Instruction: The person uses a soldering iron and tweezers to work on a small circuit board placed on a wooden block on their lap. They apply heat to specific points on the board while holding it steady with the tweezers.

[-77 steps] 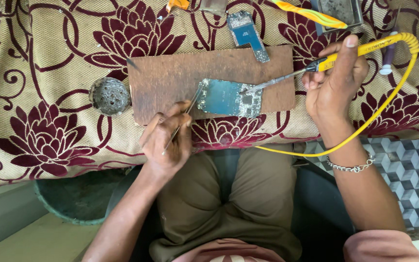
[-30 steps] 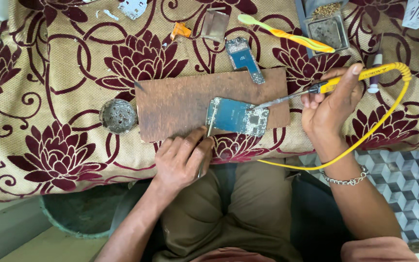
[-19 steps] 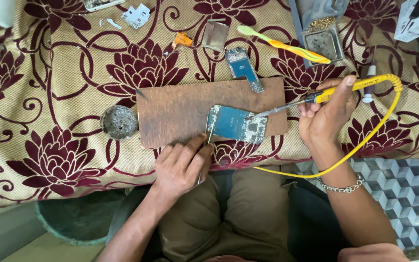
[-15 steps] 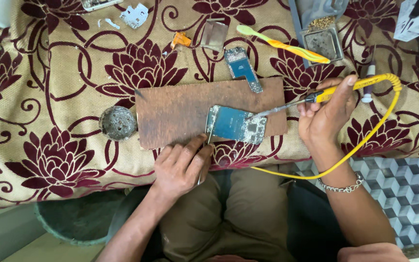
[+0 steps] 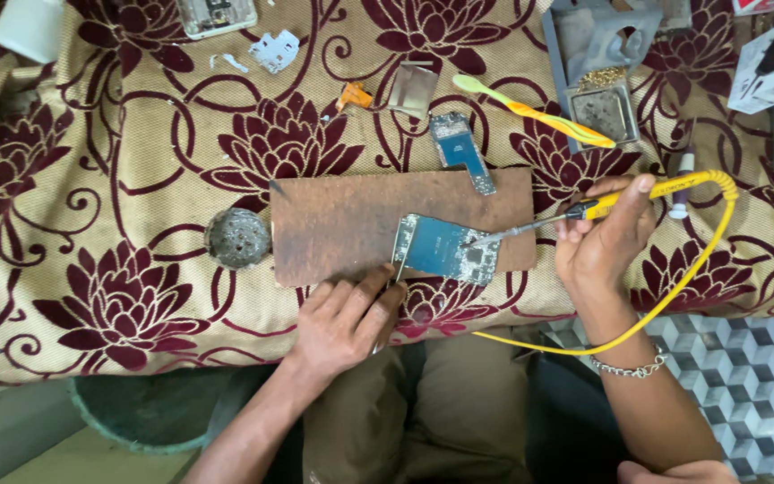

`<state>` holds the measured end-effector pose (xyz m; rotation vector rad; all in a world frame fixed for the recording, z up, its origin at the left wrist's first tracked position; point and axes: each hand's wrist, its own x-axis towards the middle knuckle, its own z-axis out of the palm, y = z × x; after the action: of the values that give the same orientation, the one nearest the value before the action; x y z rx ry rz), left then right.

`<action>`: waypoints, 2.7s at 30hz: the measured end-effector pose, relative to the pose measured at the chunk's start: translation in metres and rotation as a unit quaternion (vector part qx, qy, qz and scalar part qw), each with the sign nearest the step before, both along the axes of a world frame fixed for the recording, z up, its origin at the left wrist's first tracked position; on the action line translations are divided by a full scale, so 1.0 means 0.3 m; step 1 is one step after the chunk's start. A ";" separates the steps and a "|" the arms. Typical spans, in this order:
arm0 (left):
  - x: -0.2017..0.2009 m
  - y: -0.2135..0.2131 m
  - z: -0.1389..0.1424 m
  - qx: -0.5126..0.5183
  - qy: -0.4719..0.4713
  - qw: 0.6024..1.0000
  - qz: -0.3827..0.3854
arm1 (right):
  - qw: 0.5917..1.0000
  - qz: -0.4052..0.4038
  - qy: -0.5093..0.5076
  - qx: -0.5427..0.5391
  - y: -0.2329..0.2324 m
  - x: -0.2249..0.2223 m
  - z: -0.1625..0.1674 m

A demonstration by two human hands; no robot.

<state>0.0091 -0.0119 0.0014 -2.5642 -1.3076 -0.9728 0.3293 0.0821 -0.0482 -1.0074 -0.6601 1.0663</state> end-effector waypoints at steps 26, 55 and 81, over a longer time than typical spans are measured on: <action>0.015 0.017 0.007 0.007 -0.035 0.999 0.000 | 1.000 0.001 0.011 0.007 0.010 -0.009 -0.002; 0.014 0.008 -0.015 0.024 -0.009 1.000 0.011 | 1.000 0.005 0.023 0.010 0.034 0.006 -0.016; 0.018 0.004 -0.013 0.024 -0.002 1.000 0.018 | 1.000 0.017 0.024 0.011 0.034 0.012 -0.011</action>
<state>0.0144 -0.0106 -0.0024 -2.4952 -1.3116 -0.9912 0.3330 0.0924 -0.0515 -0.9524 -0.6500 1.1071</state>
